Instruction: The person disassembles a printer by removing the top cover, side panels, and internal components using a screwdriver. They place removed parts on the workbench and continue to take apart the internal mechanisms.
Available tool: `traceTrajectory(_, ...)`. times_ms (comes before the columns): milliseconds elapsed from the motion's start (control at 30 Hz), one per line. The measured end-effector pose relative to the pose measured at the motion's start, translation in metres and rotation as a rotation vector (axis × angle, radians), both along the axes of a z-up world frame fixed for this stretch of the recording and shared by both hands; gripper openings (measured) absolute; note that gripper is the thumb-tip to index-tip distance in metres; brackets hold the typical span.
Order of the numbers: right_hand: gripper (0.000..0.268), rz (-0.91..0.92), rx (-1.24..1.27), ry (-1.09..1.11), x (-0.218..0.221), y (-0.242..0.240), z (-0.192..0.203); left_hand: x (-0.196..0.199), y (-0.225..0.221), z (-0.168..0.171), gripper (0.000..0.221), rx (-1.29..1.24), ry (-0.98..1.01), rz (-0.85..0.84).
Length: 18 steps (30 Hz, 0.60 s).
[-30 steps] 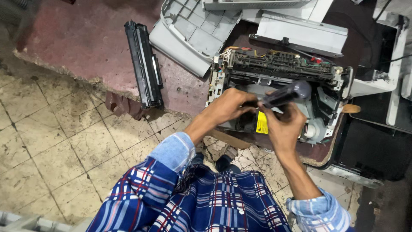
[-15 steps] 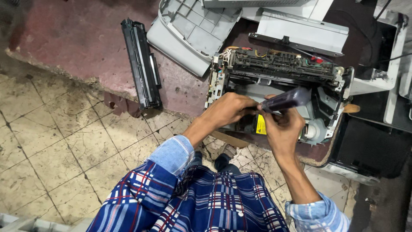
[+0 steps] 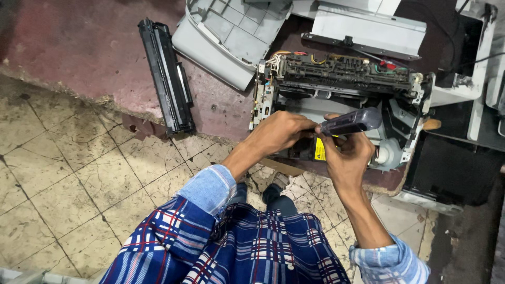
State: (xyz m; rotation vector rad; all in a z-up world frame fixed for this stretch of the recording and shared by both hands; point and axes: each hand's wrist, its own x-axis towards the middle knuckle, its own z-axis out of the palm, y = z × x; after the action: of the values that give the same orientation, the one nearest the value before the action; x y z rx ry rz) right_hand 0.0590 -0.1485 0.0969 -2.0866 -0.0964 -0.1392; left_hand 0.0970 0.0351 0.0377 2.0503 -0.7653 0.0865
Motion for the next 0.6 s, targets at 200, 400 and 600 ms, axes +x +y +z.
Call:
traceTrajectory(200,0.025,0.083,0.115,-0.124,-0.0026,0.0018,-0.0044,0.0008,0.001,-0.0007,0.033,-0.029,0.008,-0.013)
traceTrajectory(400,0.026,0.055,0.086,-0.118,-0.0053,0.0018,-0.0072,0.0021,0.0018,-0.0035,0.028,-0.081,-0.011,-0.031)
traceTrajectory(600,0.066,0.113,0.02,-0.179,-0.0037,0.0036,-0.0019,0.0044,-0.0007,-0.0007,0.027,0.013,0.025,-0.046)
